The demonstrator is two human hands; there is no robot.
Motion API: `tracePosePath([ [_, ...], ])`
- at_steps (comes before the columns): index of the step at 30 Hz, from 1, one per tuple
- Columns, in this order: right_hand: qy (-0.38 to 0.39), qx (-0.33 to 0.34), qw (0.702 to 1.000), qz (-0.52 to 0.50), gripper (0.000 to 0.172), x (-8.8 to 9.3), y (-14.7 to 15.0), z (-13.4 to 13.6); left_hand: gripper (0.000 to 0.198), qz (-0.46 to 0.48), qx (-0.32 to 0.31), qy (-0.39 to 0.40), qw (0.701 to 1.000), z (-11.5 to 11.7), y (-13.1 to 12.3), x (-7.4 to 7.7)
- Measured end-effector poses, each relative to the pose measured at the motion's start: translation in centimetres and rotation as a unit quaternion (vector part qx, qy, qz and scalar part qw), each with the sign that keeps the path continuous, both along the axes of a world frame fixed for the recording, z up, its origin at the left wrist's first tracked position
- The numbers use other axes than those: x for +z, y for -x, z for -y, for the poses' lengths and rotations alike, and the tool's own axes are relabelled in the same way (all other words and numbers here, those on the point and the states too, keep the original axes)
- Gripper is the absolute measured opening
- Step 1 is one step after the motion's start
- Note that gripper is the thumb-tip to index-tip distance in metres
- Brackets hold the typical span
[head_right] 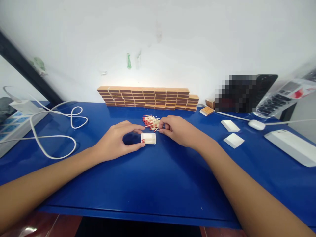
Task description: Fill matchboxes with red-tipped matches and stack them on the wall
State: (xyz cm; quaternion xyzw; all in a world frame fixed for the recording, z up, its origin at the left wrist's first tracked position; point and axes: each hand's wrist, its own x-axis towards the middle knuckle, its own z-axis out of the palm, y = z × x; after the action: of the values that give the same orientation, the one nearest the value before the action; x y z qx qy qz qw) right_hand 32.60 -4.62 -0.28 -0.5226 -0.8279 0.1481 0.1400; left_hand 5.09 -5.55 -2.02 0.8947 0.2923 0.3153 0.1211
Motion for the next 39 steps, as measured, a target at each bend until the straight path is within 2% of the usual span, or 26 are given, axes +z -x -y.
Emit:
tracePosePath([
  [8,-0.023,0.012,1.0,-0.018,0.009,-0.39,-0.06,-0.15,0.045,-0.013,0.005,0.012,1.0,-0.11,-0.02,-0.04],
  [17,-0.008,0.006,1.0,-0.02,0.014,-0.56,0.04,-0.11,0.045,-0.009,-0.002,0.017,1.0,-0.14,0.0,-0.13],
  [24,-0.034,0.026,0.998,-0.041,0.012,-0.74,0.02,-0.38,0.045,-0.02,0.001,0.021,1.0,0.01,-0.12,-0.02],
  [33,-0.017,-0.001,1.0,-0.013,0.019,-0.13,0.24,0.22,0.045,-0.017,-0.007,0.025,1.0,-0.01,-0.04,-0.03],
  [39,-0.032,0.008,0.999,-0.026,0.016,-0.02,0.52,0.38,0.045,-0.017,-0.006,0.021,1.0,0.04,-0.1,-0.1],
])
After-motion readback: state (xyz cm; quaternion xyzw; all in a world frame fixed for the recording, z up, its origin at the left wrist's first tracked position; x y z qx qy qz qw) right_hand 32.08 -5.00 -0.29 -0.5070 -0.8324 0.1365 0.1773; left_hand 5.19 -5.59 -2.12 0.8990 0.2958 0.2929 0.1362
